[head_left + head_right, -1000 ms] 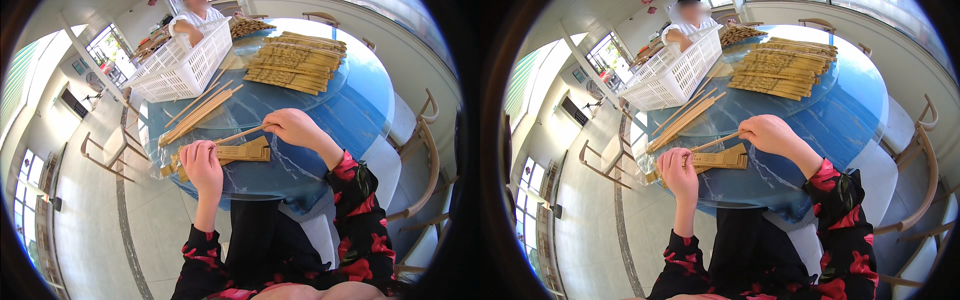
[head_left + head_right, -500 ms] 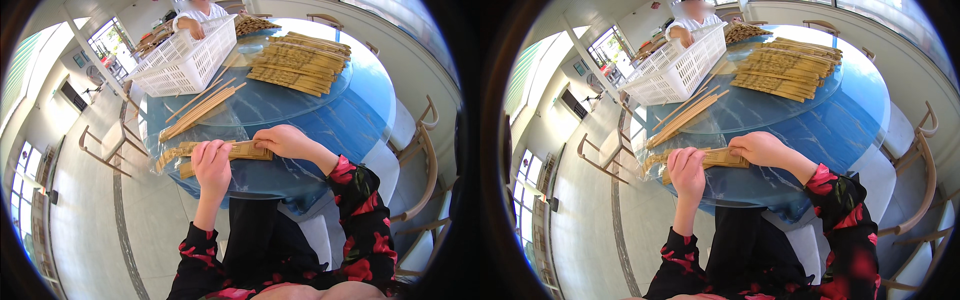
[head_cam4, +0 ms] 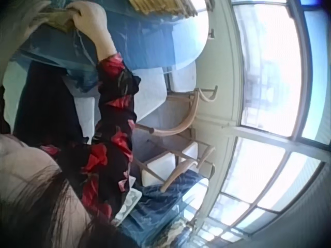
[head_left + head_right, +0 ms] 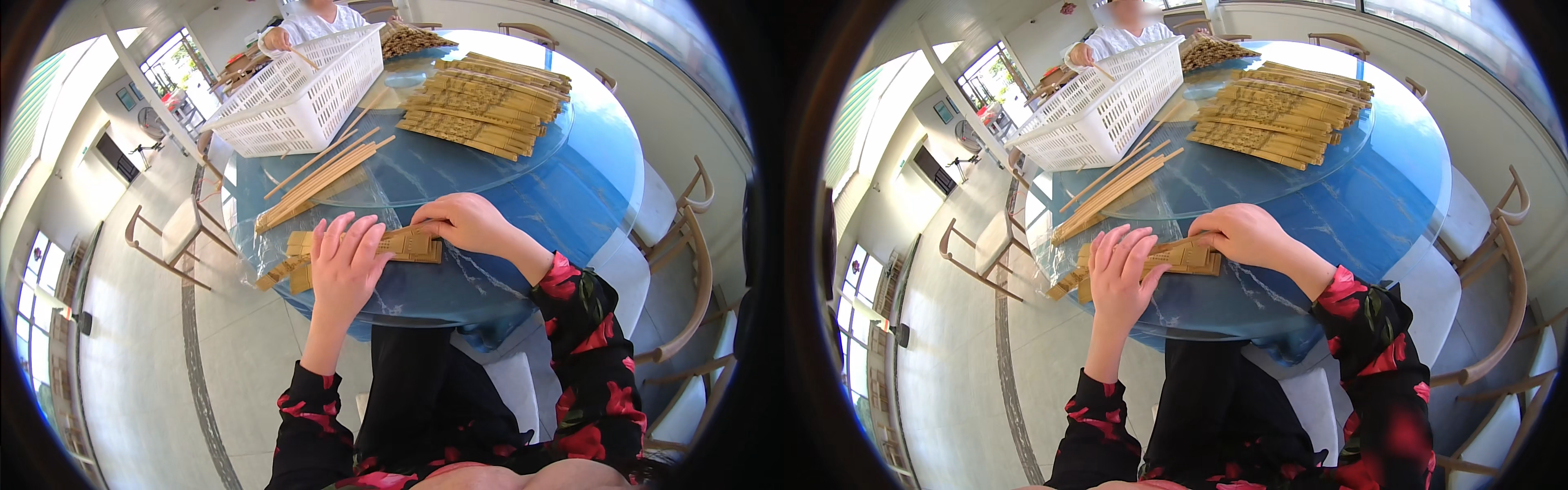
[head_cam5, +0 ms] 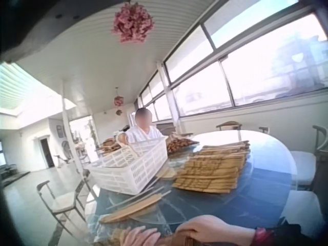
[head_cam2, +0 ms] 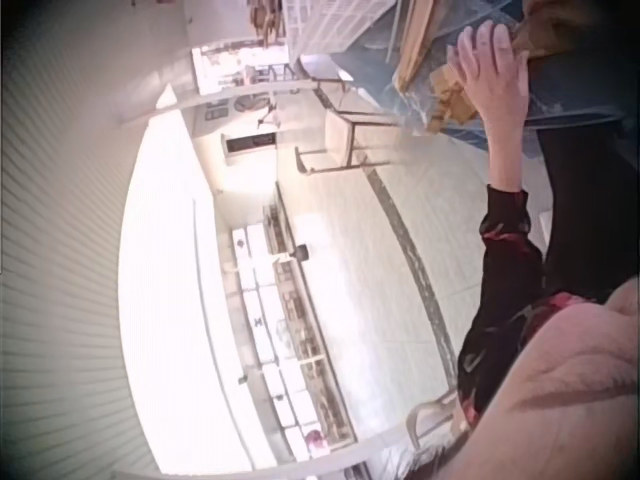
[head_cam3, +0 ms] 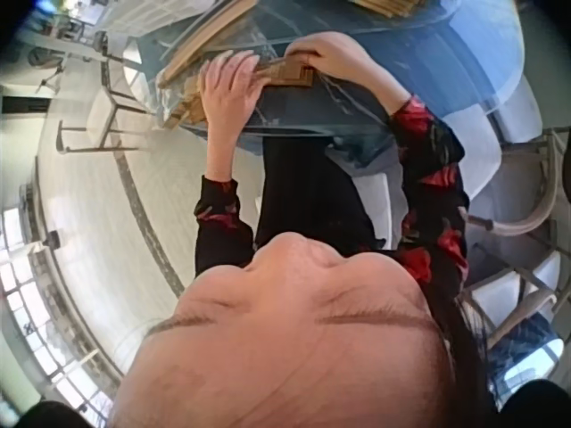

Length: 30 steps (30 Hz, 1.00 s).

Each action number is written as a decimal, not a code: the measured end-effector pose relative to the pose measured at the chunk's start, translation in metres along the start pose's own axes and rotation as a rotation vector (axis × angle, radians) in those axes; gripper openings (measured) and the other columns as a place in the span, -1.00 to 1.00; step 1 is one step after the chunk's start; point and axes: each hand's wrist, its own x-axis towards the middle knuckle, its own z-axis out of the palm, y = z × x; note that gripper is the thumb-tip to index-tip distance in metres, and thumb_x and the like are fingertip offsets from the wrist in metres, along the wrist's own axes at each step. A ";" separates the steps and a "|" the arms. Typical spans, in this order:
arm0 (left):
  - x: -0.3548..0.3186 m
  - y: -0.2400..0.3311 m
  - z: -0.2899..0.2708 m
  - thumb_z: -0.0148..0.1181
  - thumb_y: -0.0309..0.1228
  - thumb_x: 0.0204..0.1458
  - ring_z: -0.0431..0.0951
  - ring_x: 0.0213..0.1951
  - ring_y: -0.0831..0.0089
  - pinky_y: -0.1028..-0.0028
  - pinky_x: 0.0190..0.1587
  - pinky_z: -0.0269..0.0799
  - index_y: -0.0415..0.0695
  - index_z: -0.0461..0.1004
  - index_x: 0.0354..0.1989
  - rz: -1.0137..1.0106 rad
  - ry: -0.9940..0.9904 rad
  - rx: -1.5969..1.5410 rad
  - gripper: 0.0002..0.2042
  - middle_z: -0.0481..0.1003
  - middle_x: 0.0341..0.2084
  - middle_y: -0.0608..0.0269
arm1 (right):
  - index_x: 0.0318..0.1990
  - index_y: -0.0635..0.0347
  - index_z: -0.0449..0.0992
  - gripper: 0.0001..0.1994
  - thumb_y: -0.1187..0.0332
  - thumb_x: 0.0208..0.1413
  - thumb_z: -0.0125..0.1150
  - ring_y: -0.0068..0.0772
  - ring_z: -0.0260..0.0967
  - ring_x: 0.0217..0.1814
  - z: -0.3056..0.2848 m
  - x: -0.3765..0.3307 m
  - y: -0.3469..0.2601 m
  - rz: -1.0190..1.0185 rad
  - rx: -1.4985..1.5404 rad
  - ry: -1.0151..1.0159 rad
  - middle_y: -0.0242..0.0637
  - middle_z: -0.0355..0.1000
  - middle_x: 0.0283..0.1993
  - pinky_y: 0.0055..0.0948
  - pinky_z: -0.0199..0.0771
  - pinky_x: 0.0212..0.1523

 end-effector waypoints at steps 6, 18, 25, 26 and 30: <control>-0.007 -0.036 0.004 0.46 -0.24 0.04 0.56 -0.07 0.20 0.17 0.06 0.42 -0.05 0.54 0.04 -0.140 -0.108 0.032 -0.60 0.59 -0.22 0.31 | -0.12 0.05 0.72 -0.84 0.32 0.20 0.32 -0.06 0.55 -0.17 -0.014 0.004 0.000 -0.057 0.009 0.136 -0.24 0.63 -0.27 -0.17 0.52 -0.14; 0.006 -0.012 0.016 0.39 -0.19 0.11 0.62 -0.16 0.11 0.19 -0.14 0.52 -0.12 0.52 -0.13 -0.039 -0.243 -0.152 -0.70 0.62 -0.26 0.18 | -0.16 0.14 0.58 -0.84 0.30 0.21 0.38 -0.20 0.34 -0.44 -0.014 -0.001 -0.010 0.129 0.238 -0.050 -0.23 0.44 -0.50 -0.23 0.33 -0.35; -0.003 -0.019 0.016 0.40 -0.18 0.11 0.63 -0.13 0.08 0.17 -0.13 0.52 -0.14 0.52 -0.10 -0.171 -0.149 -0.074 -0.66 0.62 -0.24 0.15 | -0.35 0.23 0.53 -0.69 0.21 0.41 0.13 0.00 0.39 -0.36 -0.034 0.000 -0.002 0.180 0.062 0.078 -0.18 0.46 -0.45 -0.16 0.36 -0.30; -0.004 -0.020 0.015 0.40 -0.18 0.12 0.63 -0.13 0.08 0.17 -0.12 0.52 -0.14 0.52 -0.10 -0.177 -0.147 -0.067 -0.66 0.62 -0.23 0.15 | -0.37 0.23 0.52 -0.67 0.20 0.42 0.12 0.00 0.40 -0.36 -0.034 0.002 -0.002 0.193 0.103 0.070 -0.17 0.46 -0.45 -0.16 0.36 -0.30; -0.003 -0.018 0.016 0.40 -0.18 0.12 0.63 -0.14 0.07 0.16 -0.12 0.52 -0.15 0.52 -0.09 -0.156 -0.174 -0.078 -0.66 0.62 -0.23 0.14 | -0.39 0.24 0.49 -0.63 0.20 0.46 0.06 -0.06 0.37 -0.36 -0.029 0.001 0.001 0.175 0.231 0.027 -0.16 0.44 -0.46 -0.20 0.36 -0.27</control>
